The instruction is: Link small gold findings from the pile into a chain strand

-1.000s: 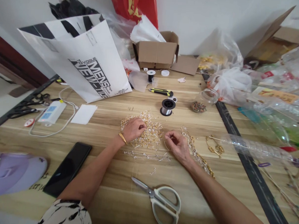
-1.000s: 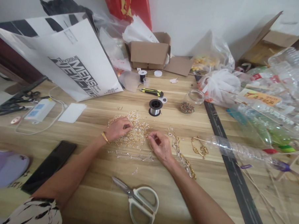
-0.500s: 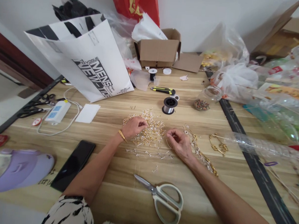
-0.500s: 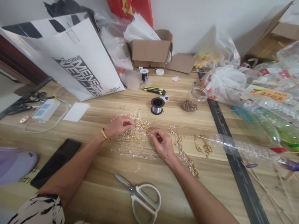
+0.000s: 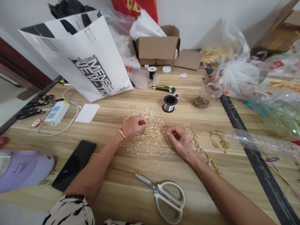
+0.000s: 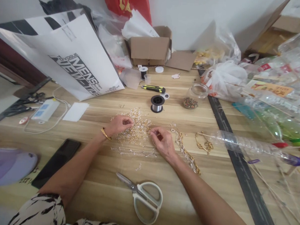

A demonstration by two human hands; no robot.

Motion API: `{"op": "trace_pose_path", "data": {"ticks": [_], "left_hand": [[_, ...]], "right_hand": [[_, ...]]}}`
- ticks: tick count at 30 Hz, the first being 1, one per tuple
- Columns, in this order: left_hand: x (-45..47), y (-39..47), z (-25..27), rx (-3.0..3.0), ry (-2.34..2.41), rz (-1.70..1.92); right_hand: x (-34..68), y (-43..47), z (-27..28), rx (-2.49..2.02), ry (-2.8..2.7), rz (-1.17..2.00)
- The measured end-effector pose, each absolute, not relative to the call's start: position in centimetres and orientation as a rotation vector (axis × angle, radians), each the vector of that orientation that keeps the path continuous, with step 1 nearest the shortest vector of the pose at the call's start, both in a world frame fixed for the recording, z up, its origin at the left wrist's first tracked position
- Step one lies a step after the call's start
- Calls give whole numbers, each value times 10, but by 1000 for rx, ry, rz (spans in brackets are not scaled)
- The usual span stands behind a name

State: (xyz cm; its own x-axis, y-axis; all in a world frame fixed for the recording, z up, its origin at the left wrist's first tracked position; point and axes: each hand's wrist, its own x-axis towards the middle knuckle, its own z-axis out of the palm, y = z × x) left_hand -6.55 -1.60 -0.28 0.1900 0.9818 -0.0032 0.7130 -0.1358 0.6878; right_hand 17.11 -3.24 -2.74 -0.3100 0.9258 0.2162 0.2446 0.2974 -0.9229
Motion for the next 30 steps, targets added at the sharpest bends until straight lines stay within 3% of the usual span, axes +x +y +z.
{"op": "trace_pose_path", "data": {"ticks": [22, 30], "left_hand": [[-65, -18, 4, 1949, 1514, 590], [-63, -18, 2, 2235, 1478, 462]], "right_hand": [[172, -31, -32, -1079, -1754, 1050], [172, -32, -31, -1076, -1755, 1066]]}}
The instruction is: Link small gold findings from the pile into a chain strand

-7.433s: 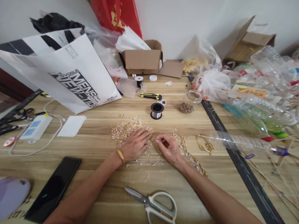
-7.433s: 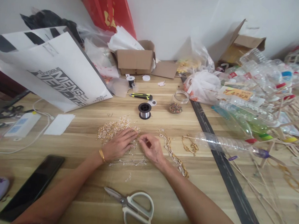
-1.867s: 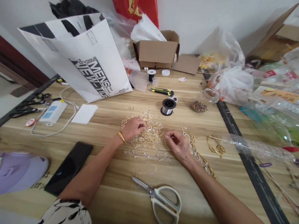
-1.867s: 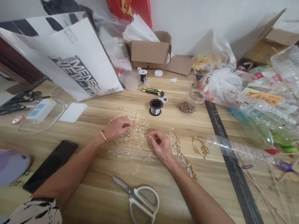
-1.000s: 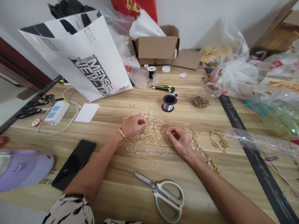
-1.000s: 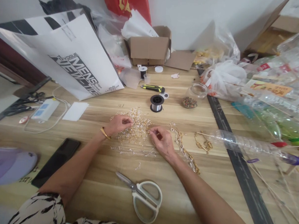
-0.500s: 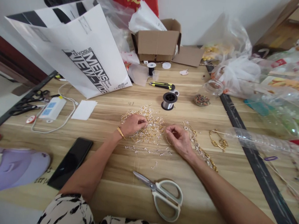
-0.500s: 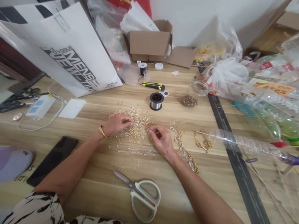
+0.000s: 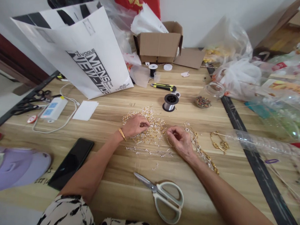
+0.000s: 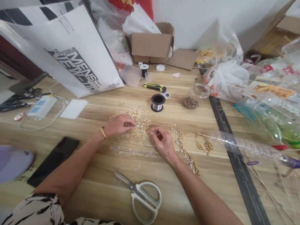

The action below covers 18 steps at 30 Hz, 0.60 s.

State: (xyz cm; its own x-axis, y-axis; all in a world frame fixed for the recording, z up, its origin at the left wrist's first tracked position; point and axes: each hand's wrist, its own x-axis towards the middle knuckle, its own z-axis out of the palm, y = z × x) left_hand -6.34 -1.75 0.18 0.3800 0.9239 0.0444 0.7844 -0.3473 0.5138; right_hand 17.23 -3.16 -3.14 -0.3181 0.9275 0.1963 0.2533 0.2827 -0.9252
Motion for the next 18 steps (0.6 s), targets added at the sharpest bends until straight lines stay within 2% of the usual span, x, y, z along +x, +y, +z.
{"op": "trace_pose_path", "data": {"ticks": [5, 18], "left_hand": [[-63, -17, 0, 2306, 1528, 357], [-57, -18, -6, 2222, 1638, 509]], "right_hand": [[172, -31, -32, -1079, -1748, 1070], [173, -31, -31, -1084, -1762, 1081]]}}
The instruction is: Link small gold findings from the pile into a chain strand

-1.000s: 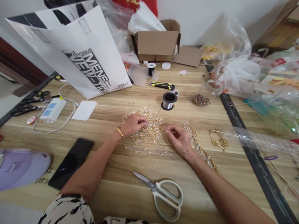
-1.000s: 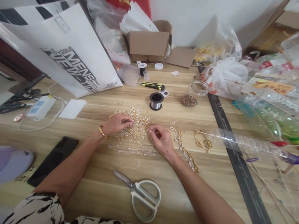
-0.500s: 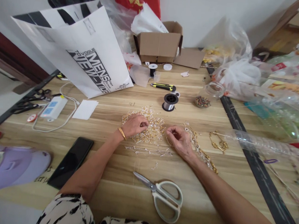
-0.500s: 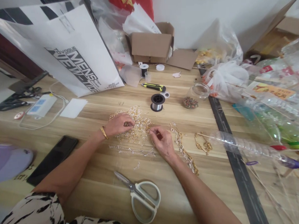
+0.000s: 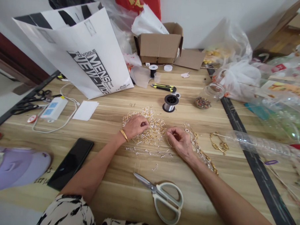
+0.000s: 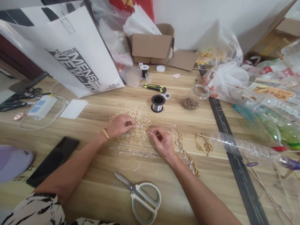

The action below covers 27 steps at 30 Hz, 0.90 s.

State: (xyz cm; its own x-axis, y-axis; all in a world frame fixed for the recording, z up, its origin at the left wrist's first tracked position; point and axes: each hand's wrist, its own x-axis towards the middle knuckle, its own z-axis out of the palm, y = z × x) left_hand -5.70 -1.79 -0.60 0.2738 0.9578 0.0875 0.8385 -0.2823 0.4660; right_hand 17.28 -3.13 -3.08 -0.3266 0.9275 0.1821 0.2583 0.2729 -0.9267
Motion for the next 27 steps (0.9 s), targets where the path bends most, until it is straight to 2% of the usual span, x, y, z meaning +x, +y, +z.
{"op": "trace_pose_path", "data": {"ticks": [11, 27], "left_hand": [[-55, -20, -7, 2393, 1406, 407], [-53, -21, -5, 2438, 1338, 367]], "right_hand": [[173, -31, -33, -1092, -1754, 1090], [172, -32, -29, -1092, -1766, 1087]]}}
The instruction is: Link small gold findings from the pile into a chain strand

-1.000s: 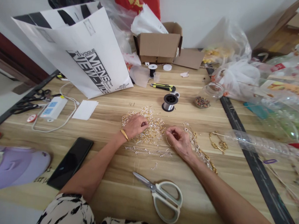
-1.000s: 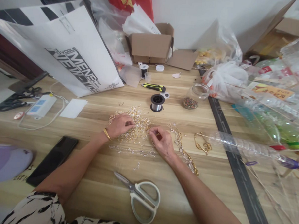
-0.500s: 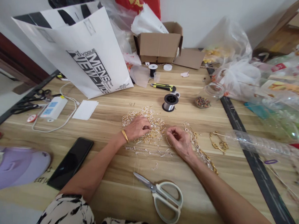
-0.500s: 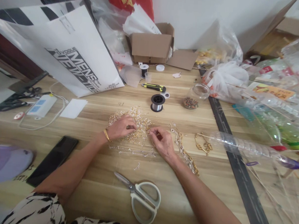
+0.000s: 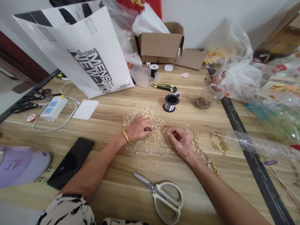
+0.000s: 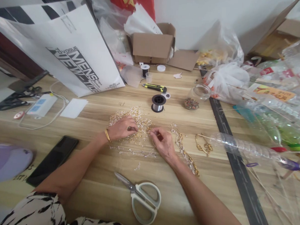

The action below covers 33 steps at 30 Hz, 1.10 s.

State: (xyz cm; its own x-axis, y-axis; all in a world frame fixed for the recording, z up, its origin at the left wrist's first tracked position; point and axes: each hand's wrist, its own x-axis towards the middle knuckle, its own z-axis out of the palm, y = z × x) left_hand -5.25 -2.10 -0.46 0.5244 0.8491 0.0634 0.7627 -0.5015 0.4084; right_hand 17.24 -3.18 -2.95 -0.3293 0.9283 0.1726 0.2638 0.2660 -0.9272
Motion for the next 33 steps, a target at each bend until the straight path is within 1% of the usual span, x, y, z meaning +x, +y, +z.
{"op": "trace_pose_path", "data": {"ticks": [6, 12, 33], "left_hand": [[-55, -20, -3, 2405, 1344, 353], [-60, -18, -1, 2352, 1354, 420], [-51, -21, -6, 2469, 1293, 397]], "right_hand": [[173, -32, -30, -1099, -1769, 1074], [173, -32, -31, -1089, -1768, 1088], [173, -32, -29, -1103, -1772, 1090]]}}
